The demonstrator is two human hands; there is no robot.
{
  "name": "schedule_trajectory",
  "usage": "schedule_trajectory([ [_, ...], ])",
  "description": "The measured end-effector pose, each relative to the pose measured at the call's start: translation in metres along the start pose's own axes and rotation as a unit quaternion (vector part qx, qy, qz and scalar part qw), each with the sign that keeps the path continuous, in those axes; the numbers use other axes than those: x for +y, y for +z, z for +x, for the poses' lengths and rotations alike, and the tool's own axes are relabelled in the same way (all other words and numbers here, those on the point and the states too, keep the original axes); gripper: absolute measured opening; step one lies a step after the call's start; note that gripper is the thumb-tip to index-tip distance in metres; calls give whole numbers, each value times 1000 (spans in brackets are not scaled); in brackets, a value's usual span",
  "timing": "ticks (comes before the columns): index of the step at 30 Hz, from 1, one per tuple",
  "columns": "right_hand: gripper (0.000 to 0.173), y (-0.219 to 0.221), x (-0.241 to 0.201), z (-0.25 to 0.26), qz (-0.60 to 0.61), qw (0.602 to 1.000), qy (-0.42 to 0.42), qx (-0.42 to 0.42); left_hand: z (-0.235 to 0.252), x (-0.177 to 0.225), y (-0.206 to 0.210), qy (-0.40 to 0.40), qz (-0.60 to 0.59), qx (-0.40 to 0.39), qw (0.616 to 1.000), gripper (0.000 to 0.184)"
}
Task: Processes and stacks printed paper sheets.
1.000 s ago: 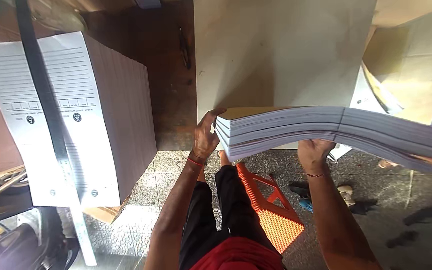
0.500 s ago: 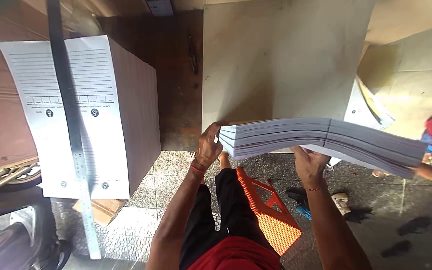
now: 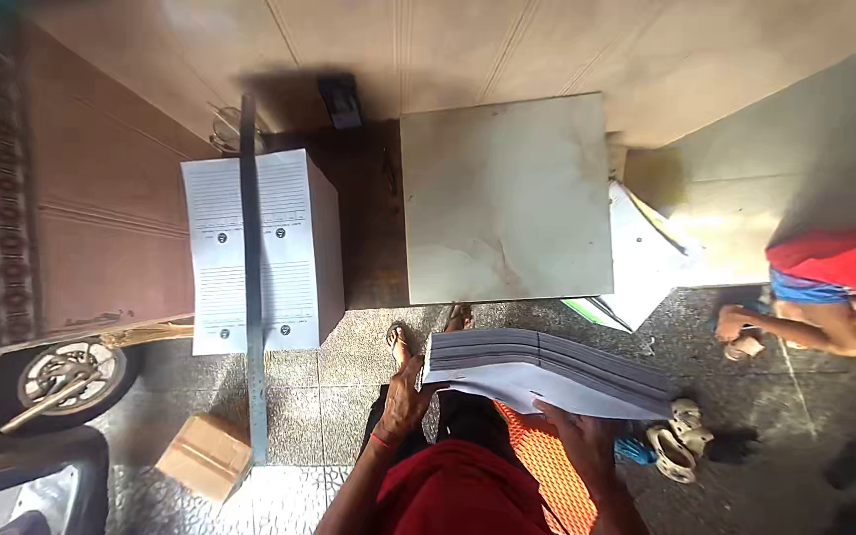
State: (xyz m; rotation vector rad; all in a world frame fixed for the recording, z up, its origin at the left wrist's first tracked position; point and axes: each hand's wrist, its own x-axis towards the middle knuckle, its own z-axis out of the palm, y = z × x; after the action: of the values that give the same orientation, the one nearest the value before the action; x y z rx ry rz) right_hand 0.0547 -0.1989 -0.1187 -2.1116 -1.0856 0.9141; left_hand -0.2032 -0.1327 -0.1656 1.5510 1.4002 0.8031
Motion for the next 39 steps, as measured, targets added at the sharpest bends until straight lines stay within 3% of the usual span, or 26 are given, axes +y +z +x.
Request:
schedule_trajectory([
  [7, 44, -11, -22, -64, 31, 997, -31, 65, -20, 33, -40, 86, -8, -34, 996, 36],
  [14, 46, -27, -37, -73, 40, 994, -59, 78, -25, 56, -50, 125, -19, -16, 992, 36],
  [22, 34, -39, -47, -59, 90, 984, -148, 28, -41, 73, -51, 100, -7, 32, 994, 35],
  [29, 33, -36, -47, -58, 93, 981, -172, -7, -61, 69, -58, 69, 4, 49, 996, 33],
  [34, 34, -31, -64, -69, 80, 985, -154, 4, -63, 74, -76, 62, -3, 33, 997, 35],
  [39, 32, -9, -95, -77, 128, 978, -164, 13, -51, 74, -119, 90, -12, 15, 996, 33],
])
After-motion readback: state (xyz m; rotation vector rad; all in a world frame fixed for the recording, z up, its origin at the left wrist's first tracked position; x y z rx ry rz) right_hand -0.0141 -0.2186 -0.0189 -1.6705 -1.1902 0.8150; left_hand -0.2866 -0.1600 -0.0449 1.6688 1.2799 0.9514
